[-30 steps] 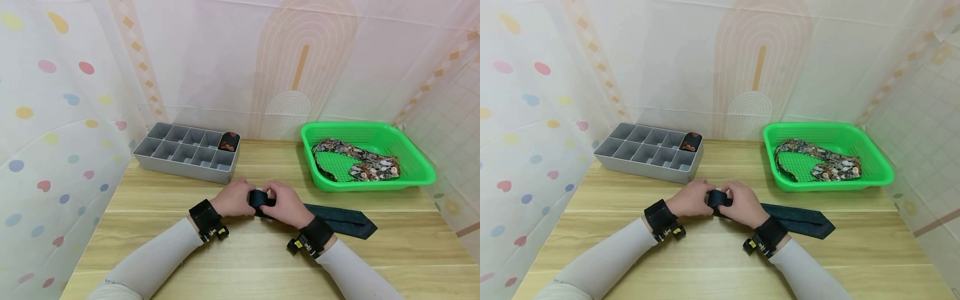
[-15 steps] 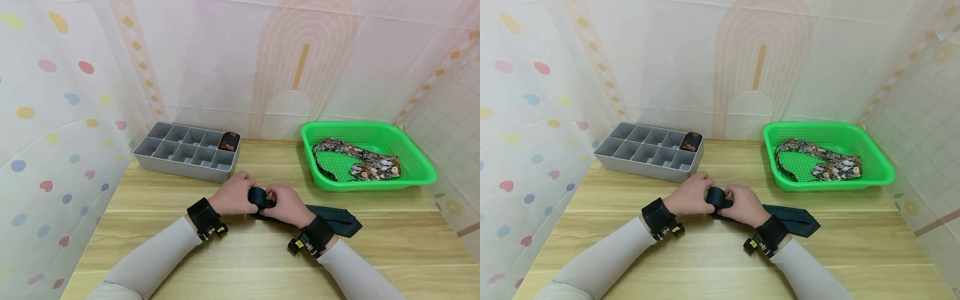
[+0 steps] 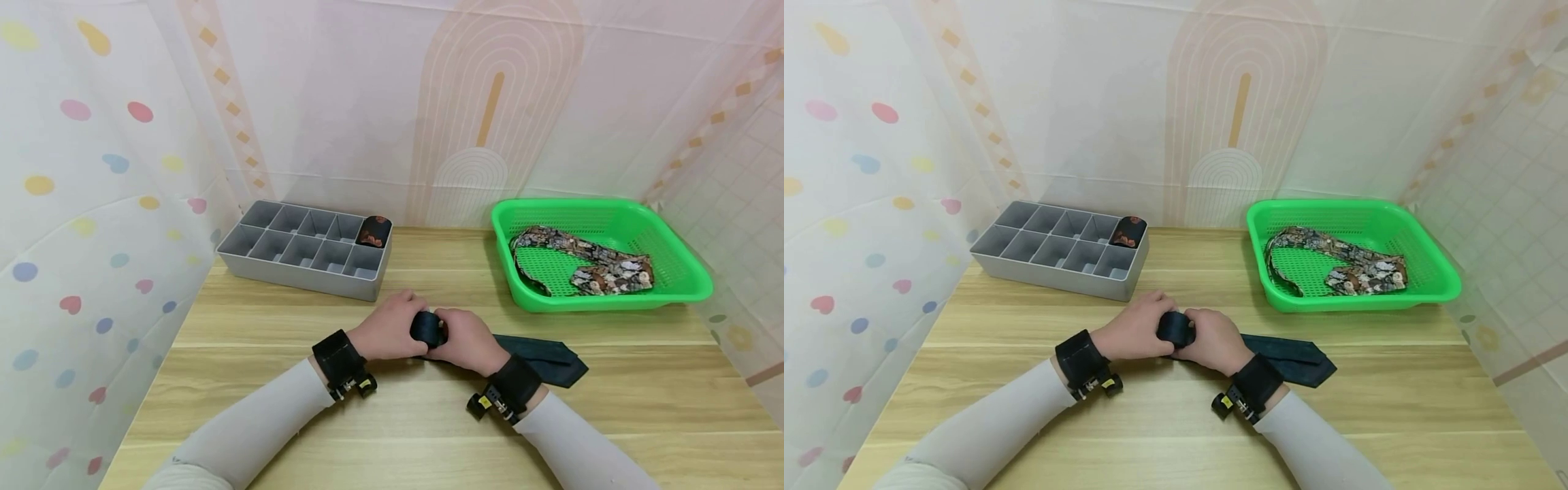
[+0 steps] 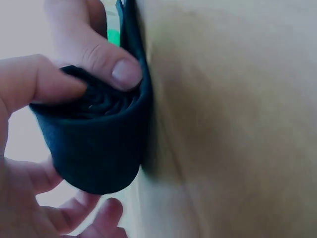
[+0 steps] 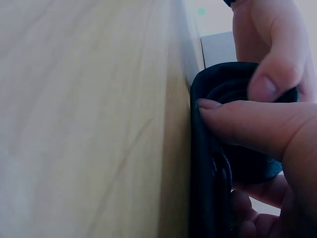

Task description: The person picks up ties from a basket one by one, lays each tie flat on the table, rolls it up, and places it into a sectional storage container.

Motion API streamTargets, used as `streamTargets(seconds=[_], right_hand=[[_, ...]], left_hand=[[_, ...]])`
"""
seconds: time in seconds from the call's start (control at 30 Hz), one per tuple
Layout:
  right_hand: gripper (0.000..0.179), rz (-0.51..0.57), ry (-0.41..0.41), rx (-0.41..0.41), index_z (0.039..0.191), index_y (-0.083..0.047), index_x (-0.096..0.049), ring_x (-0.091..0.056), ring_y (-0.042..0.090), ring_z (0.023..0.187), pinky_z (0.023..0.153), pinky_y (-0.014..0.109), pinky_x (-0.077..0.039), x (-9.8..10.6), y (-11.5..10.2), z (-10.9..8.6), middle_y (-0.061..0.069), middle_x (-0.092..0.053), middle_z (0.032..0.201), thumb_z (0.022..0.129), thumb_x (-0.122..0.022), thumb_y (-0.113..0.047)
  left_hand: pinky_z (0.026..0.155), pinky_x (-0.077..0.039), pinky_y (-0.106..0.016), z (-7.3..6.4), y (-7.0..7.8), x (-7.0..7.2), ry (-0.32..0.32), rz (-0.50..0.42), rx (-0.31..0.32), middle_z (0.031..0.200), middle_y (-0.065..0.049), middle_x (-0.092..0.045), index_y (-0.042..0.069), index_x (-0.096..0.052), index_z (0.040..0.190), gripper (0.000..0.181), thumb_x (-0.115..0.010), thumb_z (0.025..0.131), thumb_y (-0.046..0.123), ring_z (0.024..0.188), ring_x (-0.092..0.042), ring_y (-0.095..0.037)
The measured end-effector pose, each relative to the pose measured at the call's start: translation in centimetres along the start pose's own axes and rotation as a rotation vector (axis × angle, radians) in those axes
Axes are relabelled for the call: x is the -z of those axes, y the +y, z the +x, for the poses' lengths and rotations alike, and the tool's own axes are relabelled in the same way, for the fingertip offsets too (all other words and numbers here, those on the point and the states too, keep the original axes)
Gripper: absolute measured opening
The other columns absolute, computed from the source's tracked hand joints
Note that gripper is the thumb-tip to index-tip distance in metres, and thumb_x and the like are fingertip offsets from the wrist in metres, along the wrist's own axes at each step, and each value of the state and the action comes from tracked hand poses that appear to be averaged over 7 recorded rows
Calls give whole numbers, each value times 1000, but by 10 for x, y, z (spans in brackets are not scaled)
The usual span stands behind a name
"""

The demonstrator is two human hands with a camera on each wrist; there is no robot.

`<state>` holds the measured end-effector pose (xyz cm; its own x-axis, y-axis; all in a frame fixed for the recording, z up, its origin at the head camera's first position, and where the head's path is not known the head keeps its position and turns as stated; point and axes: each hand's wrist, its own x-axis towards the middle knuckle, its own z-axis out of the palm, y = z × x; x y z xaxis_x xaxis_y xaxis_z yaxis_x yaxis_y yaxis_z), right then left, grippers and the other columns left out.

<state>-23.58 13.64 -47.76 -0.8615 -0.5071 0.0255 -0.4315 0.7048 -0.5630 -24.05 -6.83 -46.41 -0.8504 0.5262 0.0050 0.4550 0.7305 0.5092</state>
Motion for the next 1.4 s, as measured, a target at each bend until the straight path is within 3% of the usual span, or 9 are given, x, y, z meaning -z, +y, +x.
streamTargets(seconds=[0.23, 0.47, 0.7, 0.8, 1.03, 1.4], right_hand=[[39, 2, -23, -35, 95, -15, -67, -57, 9, 67, 69, 32, -49, 0, -1, 1, -5, -64, 76, 76, -96, -35], [41, -2, -38, -37, 95, -16, -66, -57, 10, 67, 68, 31, -48, 0, 0, 2, -5, -63, 75, 76, -96, -36], [65, 129, -100, 7, 131, -16, -64, -57, 13, 75, 74, 31, -48, 12, 1, 1, -1, -64, 84, 77, -93, -35], [62, 171, -67, 17, 133, -18, -63, -55, 14, 74, 72, 29, -45, 14, 0, 1, 3, -61, 81, 80, -91, -35], [53, 154, 55, 49, 125, -17, -69, -52, 17, 79, 75, 30, -44, 7, -3, 1, 4, -59, 86, 81, -92, -36], [44, 139, 118, 47, 120, -15, -71, -54, 20, 86, 78, 32, -45, 4, -7, -1, 0, -61, 96, 81, -90, -29]], left_hand=[[84, -53, -37, -2, -5, 6, -77, 33, 29, 109, -7, -61, 14, -70, 121, 59, -93, 69, 30, 97, -55, -23], [84, -51, -38, -3, -7, 4, -49, 31, 40, 108, -9, -65, 12, -73, 114, 48, -93, 72, 28, 95, -56, -24], [82, -50, -37, -2, -6, 1, -34, 45, 50, 103, -7, -66, 12, -73, 106, 42, -92, 73, 29, 93, -55, -23], [81, -50, -36, 0, -6, 0, -30, 62, 47, 97, -5, -66, 13, -73, 102, 40, -92, 73, 32, 91, -54, -21], [80, -49, -35, 1, -4, 0, -27, 84, 45, 93, -3, -65, 12, -74, 100, 38, -92, 74, 33, 91, -54, -20], [81, -49, -35, 0, -4, -1, -15, 94, 45, 95, -4, -66, 12, -74, 102, 41, -93, 72, 32, 90, -55, -20]])
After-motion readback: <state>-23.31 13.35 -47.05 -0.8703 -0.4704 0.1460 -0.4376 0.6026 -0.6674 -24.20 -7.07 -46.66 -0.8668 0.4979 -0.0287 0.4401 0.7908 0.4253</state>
